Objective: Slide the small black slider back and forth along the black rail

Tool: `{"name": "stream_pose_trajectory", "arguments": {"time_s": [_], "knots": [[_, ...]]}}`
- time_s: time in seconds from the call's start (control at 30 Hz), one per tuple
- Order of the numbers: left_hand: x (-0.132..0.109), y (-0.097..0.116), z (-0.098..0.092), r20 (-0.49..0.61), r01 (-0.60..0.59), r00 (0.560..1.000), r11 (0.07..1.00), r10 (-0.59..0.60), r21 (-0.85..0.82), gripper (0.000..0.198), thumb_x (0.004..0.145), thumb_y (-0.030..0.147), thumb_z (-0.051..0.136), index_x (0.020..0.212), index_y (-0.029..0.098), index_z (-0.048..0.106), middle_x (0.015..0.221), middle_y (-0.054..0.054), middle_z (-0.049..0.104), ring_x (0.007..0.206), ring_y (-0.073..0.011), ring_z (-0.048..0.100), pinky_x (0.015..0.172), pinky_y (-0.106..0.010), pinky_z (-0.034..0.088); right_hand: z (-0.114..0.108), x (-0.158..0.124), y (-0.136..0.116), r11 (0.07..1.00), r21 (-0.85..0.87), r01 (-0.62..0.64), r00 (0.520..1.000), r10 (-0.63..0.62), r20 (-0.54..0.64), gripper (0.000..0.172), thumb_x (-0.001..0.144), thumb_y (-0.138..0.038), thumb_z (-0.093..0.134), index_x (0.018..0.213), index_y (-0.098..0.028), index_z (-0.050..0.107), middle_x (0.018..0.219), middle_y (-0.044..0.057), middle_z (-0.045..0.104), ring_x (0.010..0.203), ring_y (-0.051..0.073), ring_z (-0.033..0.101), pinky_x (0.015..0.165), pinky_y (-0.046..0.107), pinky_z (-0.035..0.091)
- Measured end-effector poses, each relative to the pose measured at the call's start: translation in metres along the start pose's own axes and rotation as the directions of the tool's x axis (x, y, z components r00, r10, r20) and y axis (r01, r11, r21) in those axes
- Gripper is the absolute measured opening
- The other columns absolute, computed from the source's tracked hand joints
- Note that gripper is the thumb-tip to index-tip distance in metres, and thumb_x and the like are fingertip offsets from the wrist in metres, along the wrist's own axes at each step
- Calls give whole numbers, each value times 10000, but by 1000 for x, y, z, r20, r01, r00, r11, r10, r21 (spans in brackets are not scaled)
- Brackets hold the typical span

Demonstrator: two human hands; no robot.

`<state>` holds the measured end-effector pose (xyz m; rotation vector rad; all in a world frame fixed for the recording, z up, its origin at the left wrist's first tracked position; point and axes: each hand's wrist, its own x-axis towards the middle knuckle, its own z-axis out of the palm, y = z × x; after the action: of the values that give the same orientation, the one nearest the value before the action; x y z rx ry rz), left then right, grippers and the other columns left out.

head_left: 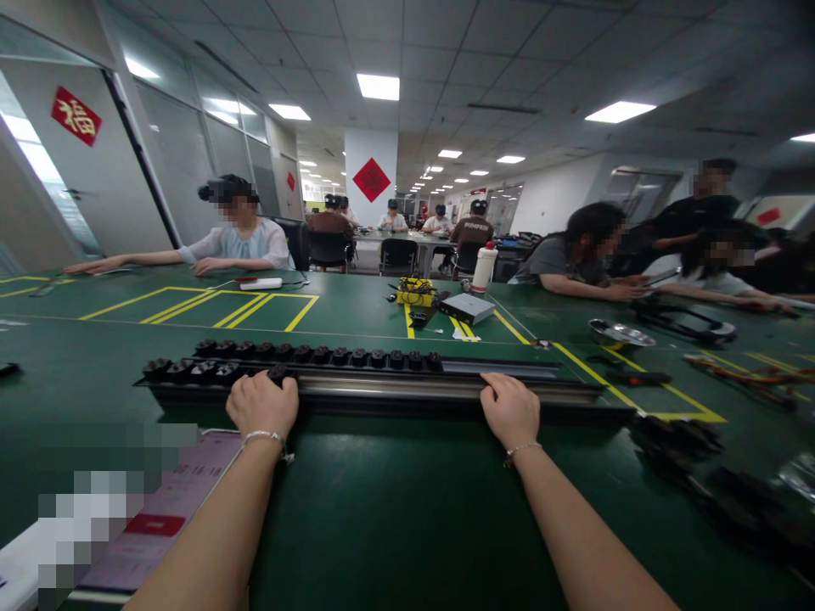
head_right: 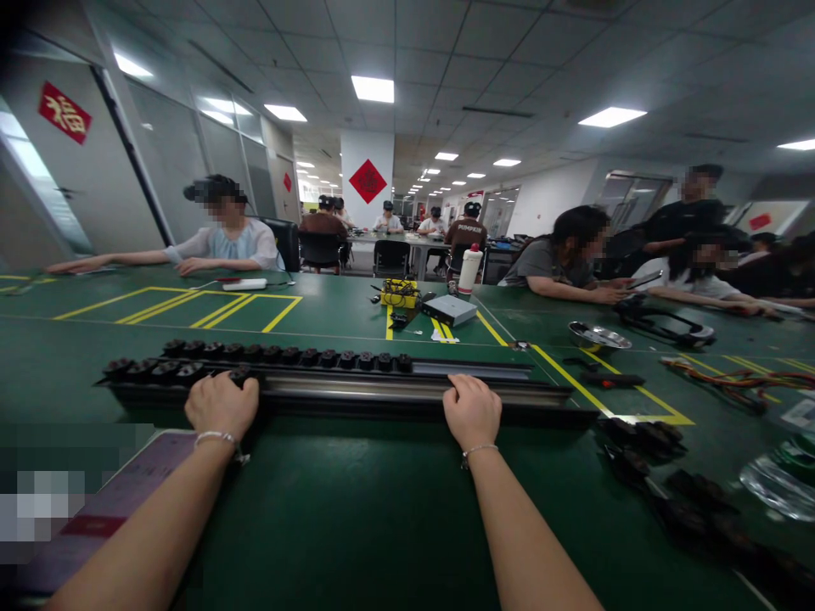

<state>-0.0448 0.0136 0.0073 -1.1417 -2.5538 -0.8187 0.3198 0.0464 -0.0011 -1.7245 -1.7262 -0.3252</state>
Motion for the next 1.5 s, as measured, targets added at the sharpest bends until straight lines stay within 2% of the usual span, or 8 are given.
{"name": "stream_pose_trajectory", "arguments": {"time_s": [0.5,0.77,1.5], "knots": [[0,3,-6,45,-4,999,1000,2,31,502,763,383,367,1034,19,581,1116,-231,558,1166,-325,418,955,-418,339,-1,1,0,1000,-22,9,1000,-9,12,350,778,-214,404,1005,-225,670,1074,17,659,1044,187,547,870,333,367],[2,2,-3,26,-11,1000,998,9,66,478,757,381,372,996,32,595,1049,-212,582,1109,-321,458,937,-406,351,1,1,0,1000,-20,-9,1000,9,14,342,774,-220,414,1003,-227,668,1077,16,656,1045,193,542,870,345,363],[2,3,-4,25,-2,1000,999,0,47,473,750,403,382,983,52,597,1036,-210,585,1104,-323,456,927,-415,353,-2,0,-1,1000,-2,-16,999,16,42,357,784,-228,395,1022,-231,662,1084,18,652,1065,192,529,889,342,347]]}}
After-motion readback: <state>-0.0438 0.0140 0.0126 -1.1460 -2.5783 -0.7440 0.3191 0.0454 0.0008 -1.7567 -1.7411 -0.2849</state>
